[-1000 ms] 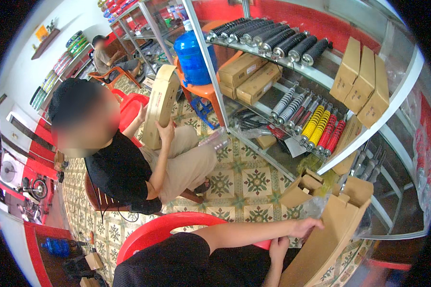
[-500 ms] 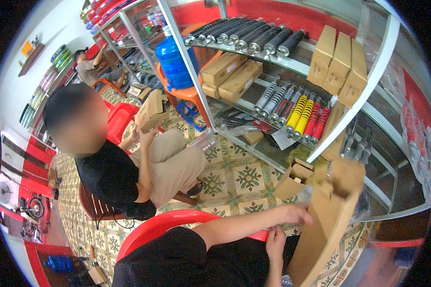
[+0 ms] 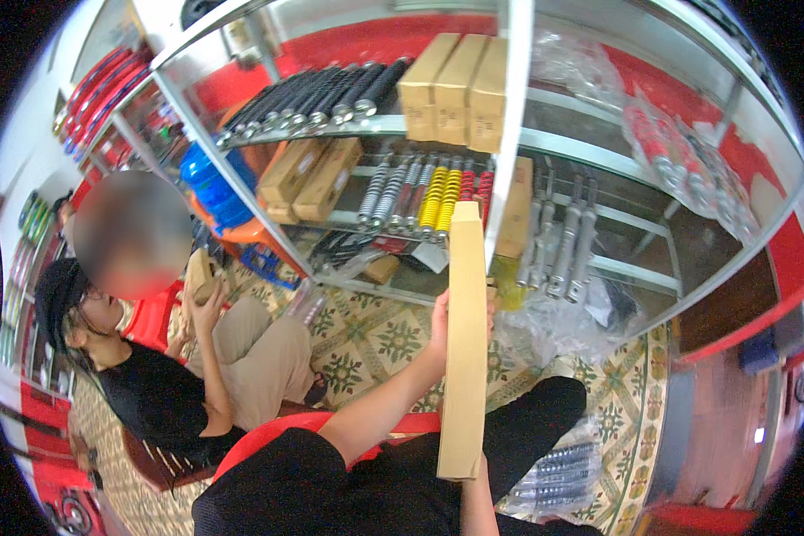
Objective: The person sits on a chair in a shop and packs plastic-wrapped suspension parts into small cardboard boxes. They repeatedly pick up the parts, place them inside the boxes, and fold the flaps to close them. The person occasionally places the closed boxes on a nearby shelf.
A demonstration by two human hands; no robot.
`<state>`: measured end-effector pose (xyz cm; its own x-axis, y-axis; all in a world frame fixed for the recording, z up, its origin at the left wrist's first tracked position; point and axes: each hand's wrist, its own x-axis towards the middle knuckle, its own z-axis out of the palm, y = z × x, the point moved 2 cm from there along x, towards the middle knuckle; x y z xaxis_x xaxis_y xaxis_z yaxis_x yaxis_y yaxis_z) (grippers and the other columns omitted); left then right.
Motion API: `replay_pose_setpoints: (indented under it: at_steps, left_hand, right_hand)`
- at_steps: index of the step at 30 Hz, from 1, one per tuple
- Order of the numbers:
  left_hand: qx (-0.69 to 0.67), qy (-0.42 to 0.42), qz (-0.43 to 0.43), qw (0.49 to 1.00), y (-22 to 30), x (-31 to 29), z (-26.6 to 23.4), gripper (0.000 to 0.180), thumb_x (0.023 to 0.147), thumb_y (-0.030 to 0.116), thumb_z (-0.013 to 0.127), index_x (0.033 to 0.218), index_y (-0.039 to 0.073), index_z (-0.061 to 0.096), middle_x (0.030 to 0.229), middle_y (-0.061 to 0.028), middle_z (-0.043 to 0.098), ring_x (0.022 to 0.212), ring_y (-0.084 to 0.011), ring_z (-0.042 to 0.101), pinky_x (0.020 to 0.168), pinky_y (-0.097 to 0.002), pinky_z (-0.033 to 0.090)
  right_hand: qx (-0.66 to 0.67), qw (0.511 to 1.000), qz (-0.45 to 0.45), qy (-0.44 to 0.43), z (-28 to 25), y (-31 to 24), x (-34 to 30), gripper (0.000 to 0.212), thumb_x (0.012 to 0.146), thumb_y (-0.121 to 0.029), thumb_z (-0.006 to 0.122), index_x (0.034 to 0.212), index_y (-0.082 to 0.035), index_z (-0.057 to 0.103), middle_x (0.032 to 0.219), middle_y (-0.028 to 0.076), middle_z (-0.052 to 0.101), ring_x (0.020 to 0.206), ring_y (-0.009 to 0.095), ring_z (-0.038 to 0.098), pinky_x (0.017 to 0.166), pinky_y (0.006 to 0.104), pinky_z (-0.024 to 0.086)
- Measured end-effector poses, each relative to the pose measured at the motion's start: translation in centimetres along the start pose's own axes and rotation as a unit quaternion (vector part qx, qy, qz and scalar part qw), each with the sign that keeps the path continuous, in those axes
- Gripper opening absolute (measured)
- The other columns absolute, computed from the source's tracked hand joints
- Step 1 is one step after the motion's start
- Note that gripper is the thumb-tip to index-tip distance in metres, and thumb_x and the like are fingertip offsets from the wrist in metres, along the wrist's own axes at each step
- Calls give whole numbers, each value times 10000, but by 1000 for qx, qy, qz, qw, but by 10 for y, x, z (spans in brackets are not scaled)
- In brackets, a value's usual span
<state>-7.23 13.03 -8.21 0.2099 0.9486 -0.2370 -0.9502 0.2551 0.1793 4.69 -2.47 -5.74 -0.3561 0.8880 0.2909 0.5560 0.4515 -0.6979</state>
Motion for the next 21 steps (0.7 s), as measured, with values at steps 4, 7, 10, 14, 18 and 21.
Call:
replay_pose_setpoints:
  at_steps: [4, 7, 10, 14, 18, 21]
  left_hand:
    - [54, 38, -21, 998, -14, -8, 9, 600, 819, 584, 414, 1161, 112, 558, 958, -132, 622, 777, -271, 604, 660, -383, 505]
    - [83, 51, -26, 995, -17, -13, 10, 615, 805, 582, 432, 1147, 85, 548, 970, -114, 596, 793, -268, 584, 668, -384, 496]
    - [9, 22, -33, 999, -18, -14, 15, 630, 790, 569, 444, 1129, 45, 531, 925, -101, 557, 765, -241, 554, 667, -387, 489]
    - [-4, -77, -62, 995, -29, -20, 23, 658, 794, 568, 438, 1157, 23, 510, 966, -125, 564, 808, -272, 567, 750, -463, 485]
    - [226, 51, -48, 972, -35, -27, -8, 668, 868, 556, 376, 1286, 43, 465, 1242, -175, 549, 1106, -353, 547, 955, -502, 432]
    - [319, 21, -70, 945, -54, -38, -2, 603, 880, 445, 496, 1329, 50, 419, 1282, -126, 527, 1157, -285, 524, 958, -433, 439]
  right_hand:
    - [3, 1000, -28, -2, -5, 6, -3, 104, 827, -120, 561, 816, -26, 605, 827, 153, 581, 841, 319, 553, 744, 397, 450]
    - [12, 999, -37, -3, -7, 7, -9, 102, 807, -122, 583, 826, -26, 610, 861, 151, 588, 869, 325, 548, 755, 408, 450]
    - [13, 999, -39, 10, -15, 17, -8, 111, 787, -124, 604, 836, -25, 616, 896, 148, 594, 897, 332, 543, 765, 419, 449]
    - [-76, 991, 33, 105, -44, 58, -18, 170, 692, -61, 678, 841, -11, 615, 987, 140, 579, 994, 346, 517, 883, 427, 420]
    - [-111, 951, 181, 225, -108, 95, -56, 135, 708, -9, 640, 840, -22, 619, 998, 136, 578, 1003, 336, 517, 887, 425, 423]
    - [-128, 914, 265, 278, -146, 130, -110, 128, 716, -6, 626, 840, -36, 616, 971, 132, 587, 951, 327, 533, 842, 405, 437]
